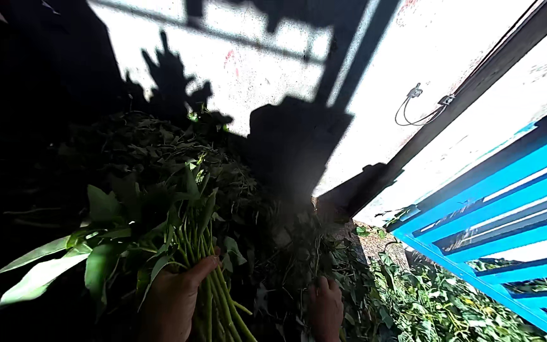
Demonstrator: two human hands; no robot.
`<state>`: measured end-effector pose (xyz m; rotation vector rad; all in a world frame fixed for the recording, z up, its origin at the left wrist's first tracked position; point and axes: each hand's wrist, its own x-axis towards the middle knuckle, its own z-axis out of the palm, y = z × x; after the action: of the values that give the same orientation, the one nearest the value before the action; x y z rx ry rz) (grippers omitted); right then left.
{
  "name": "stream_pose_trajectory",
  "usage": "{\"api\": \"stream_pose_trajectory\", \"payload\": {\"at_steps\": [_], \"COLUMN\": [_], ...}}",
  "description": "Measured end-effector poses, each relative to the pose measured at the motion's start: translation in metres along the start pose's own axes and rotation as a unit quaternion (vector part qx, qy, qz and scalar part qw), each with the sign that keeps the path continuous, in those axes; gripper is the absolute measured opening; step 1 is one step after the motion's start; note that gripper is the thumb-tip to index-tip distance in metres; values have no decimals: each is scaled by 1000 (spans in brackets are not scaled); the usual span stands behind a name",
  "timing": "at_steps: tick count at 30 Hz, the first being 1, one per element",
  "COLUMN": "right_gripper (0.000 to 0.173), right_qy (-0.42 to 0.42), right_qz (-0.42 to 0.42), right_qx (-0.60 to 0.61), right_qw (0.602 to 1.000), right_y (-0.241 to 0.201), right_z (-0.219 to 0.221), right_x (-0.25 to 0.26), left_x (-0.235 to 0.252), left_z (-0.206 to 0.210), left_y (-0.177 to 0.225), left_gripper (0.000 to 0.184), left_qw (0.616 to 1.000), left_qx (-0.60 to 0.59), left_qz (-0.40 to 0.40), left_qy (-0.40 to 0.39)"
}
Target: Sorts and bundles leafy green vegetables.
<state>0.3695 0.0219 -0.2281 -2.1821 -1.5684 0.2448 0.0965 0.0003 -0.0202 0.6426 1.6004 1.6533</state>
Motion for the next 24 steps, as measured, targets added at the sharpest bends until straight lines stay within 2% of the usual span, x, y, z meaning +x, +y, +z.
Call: {"api": "stream_pose_trajectory", "payload": {"at_steps": [2,4,5,6,8,9,11,12,14,17,20,24], "right_gripper": [25,29,30,30,31,31,32,32,31,29,29,28], "right_qy": [99,114,67,11,-86,-110,-139,-144,-143,-112,-112,-123], "right_qz": [-47,-39,-5,35,88,95,85,68,-6,-137,-202,-236], "right_qx": [54,145,227,337,503,540,559,556,509,377,328,296], "right_qw": [992,982,972,941,855,829,813,816,849,909,916,917], "right_y": [-12,-25,-29,-32,-43,-50,-66,-74,-88,-103,-114,-117], "right_z": [-17,-31,-36,-38,-46,-50,-60,-64,-68,-63,-61,-64], "right_x": [-7,-14,-16,-18,-24,-29,-42,-51,-69,-93,-107,-109], "left_x": [1,1,0,-2,-5,-4,2,4,7,11,12,17], "left_z": [-1,-2,-1,0,3,4,2,2,3,4,1,-5], "left_y": [-7,-15,-18,-20,-23,-27,-41,-47,-52,-53,-49,-48], "left_gripper": [43,43,41,38,35,39,55,63,72,67,64,68], "left_qw": [1000,999,999,998,996,995,994,994,997,994,990,988], "left_qx": [-7,-11,-2,12,50,58,67,70,58,73,85,67], "left_qz": [-11,-27,-36,-45,-61,-66,-70,-59,-22,-24,-61,-68], "left_qy": [-16,-32,-39,-42,-50,-52,-52,-54,-50,-72,-99,-125]}}
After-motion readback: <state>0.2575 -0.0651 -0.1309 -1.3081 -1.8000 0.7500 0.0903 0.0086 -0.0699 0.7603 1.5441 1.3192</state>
